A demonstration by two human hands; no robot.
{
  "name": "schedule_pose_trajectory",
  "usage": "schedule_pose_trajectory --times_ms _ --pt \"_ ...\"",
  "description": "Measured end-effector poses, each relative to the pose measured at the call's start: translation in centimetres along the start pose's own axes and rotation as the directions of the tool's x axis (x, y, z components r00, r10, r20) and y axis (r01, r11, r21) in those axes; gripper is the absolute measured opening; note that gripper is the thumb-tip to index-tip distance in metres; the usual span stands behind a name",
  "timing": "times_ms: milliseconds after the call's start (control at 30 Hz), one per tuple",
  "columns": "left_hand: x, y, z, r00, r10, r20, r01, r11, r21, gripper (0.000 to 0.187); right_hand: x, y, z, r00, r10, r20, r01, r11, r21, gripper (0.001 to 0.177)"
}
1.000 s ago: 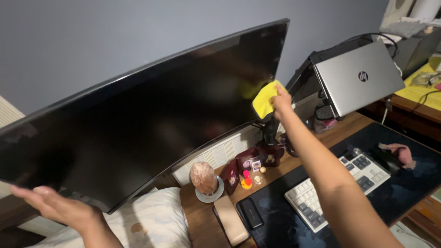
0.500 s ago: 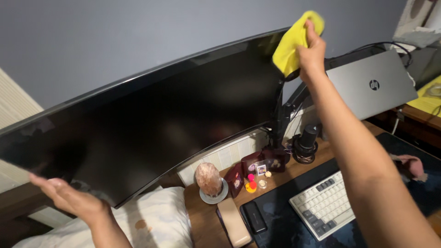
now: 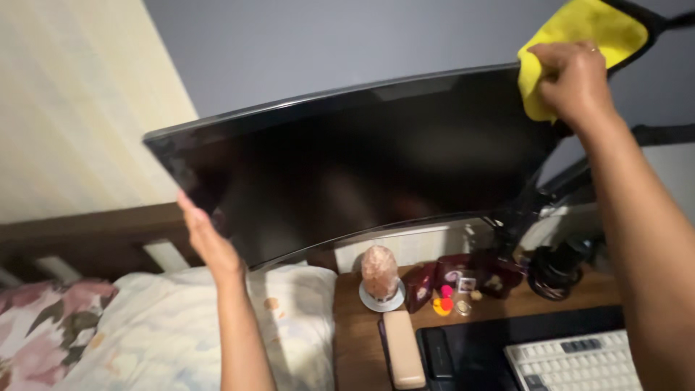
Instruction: The person wipes the front and back of a large monitor with a yellow microfiber cloth, then wipes the exterior of a laptop. The person uses a cloth to clean the surfaces of the monitor and laptop.
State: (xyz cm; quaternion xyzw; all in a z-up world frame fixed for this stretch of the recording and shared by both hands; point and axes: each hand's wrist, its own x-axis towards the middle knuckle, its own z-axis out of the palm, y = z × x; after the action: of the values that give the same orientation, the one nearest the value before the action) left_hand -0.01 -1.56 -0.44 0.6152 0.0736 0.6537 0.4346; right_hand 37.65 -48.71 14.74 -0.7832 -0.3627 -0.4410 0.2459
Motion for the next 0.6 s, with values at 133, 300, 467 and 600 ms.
schedule_pose_trajectory --times_ms 133,300,467,600 --pt "-0.1 1.1 0.2 0.999 0.000 0.040 0.005 0.995 -0.100 0.065 0.9 -4.6 2.1 0.980 -0.195 -0.036 0.192 0.979 -0.075 0.046" --pt "-0.2 1.5 0.3 0.998 -0.029 0.056 0.036 0.991 -0.125 0.066 1.6 -12.3 4.2 0.949 -0.262 -0.175 0.275 0.960 0.051 0.045" --pt "-0.1 1.6 0.1 0.997 -0.028 0.075 0.037 0.991 -0.132 0.066 2.1 -18.8 5.2 0.942 -0.272 -0.199 0.294 0.951 0.093 0.043" --pt "-0.1 1.4 -0.3 0.994 -0.041 0.098 0.057 0.983 -0.173 0.067 2.2 -20.7 5.3 0.940 -0.263 -0.218 0.288 0.954 0.087 0.046"
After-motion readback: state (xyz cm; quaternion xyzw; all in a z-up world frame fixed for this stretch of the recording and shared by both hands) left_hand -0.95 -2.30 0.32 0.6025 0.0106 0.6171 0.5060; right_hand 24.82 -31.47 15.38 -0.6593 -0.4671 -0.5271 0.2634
